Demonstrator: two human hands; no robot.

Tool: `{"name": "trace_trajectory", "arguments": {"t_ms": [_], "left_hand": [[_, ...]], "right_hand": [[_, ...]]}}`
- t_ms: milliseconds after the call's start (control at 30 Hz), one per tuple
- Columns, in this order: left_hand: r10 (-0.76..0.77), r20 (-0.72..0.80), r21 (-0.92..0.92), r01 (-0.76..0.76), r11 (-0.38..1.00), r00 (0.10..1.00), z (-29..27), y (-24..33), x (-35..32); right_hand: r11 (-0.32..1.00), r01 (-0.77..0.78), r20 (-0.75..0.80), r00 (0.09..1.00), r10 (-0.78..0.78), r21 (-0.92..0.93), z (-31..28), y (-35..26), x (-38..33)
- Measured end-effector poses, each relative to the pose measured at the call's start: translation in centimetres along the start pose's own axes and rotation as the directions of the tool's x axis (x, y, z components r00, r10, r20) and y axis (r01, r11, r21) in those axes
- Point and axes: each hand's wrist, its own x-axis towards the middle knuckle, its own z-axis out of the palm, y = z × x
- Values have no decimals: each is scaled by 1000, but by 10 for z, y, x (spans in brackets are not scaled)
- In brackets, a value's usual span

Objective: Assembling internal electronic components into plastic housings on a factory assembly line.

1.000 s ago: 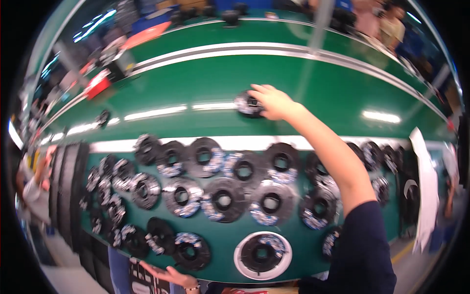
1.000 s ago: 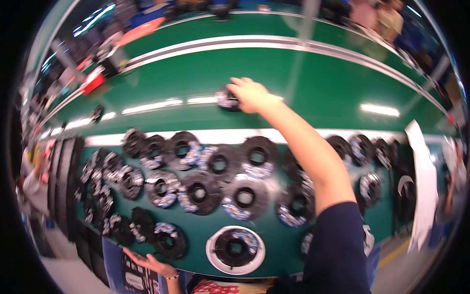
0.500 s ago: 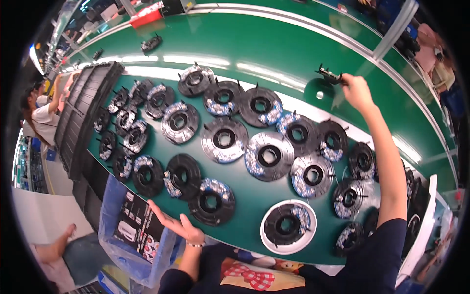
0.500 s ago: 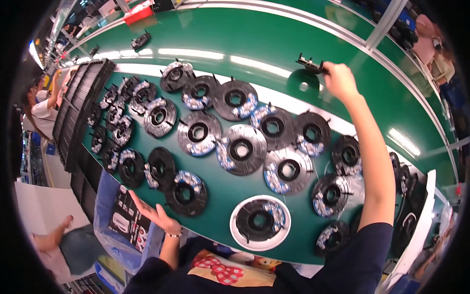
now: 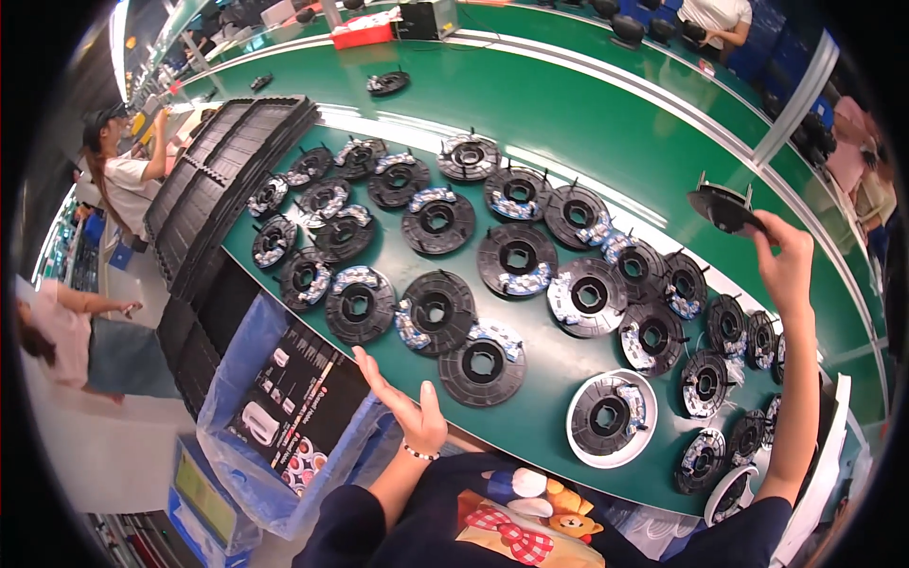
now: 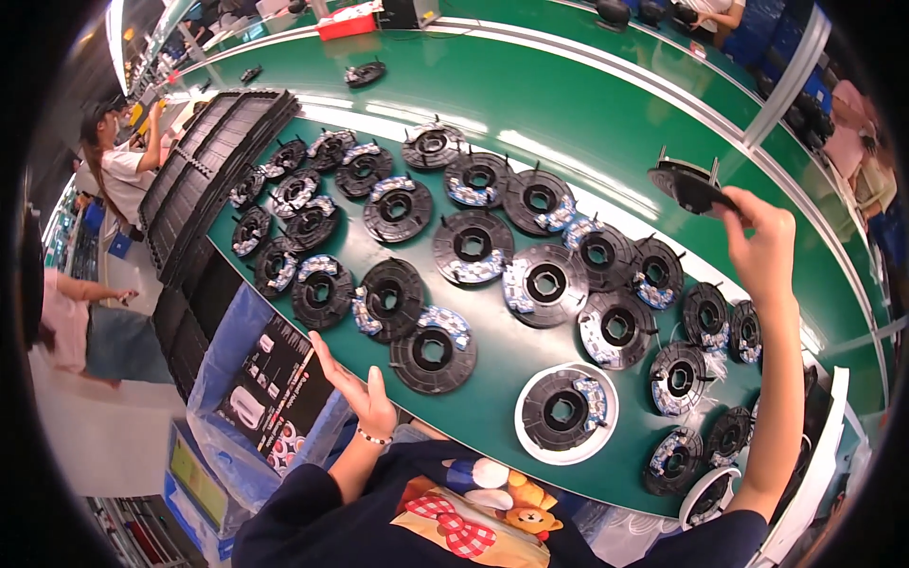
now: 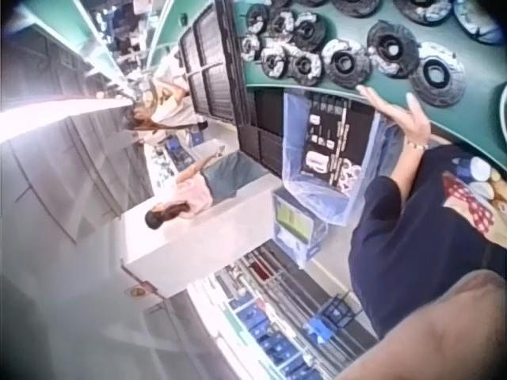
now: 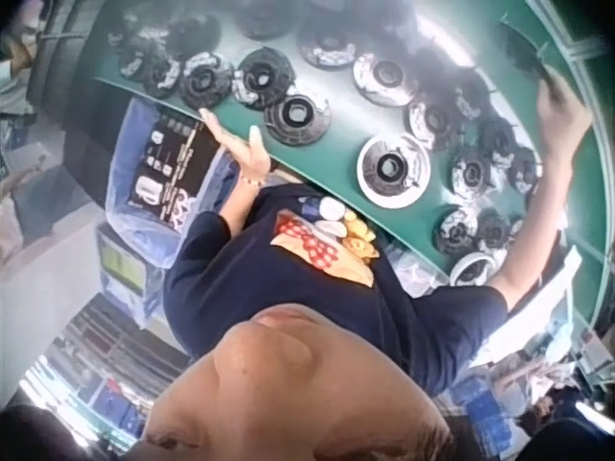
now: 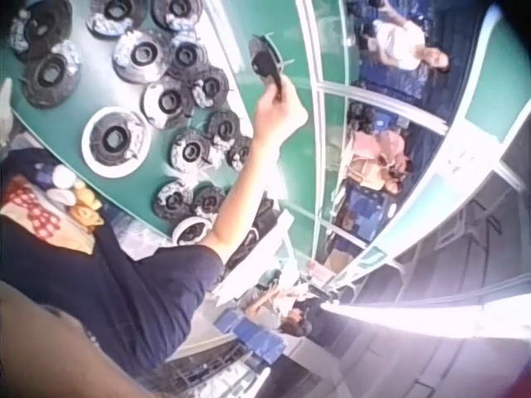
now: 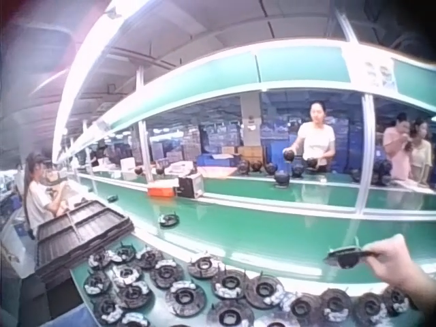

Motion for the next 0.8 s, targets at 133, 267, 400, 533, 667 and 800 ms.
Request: {"name": "trace_trajectory", "arguments": {"t_ms": [133, 267, 400, 533, 667, 800], "left_hand": [[188, 31, 290, -189, 938, 982, -32, 2, 43], [163, 12, 517, -146, 843, 987, -67, -30, 102], [32, -5, 58, -32, 998, 999, -86, -16, 132], [-181, 711, -574, 710, 408, 679, -70, 26, 146], [-142, 858, -473, 867, 157, 494, -56, 31, 166], [-192, 843, -471, 862, 184, 502, -42, 26, 190]], "right_hand": [[986, 164, -40, 985, -165, -35, 3, -33, 2], [948, 315, -54, 947, -318, -52, 17, -63, 15], [874, 484, -55, 872, -486, -46, 38, -106, 40], [555, 828, -106, 547, -830, -81, 55, -180, 59], [405, 914, -69, 404, -912, 5, 71, -228, 52], [494, 868, -12, 494, -869, -50, 67, -223, 57]]}}
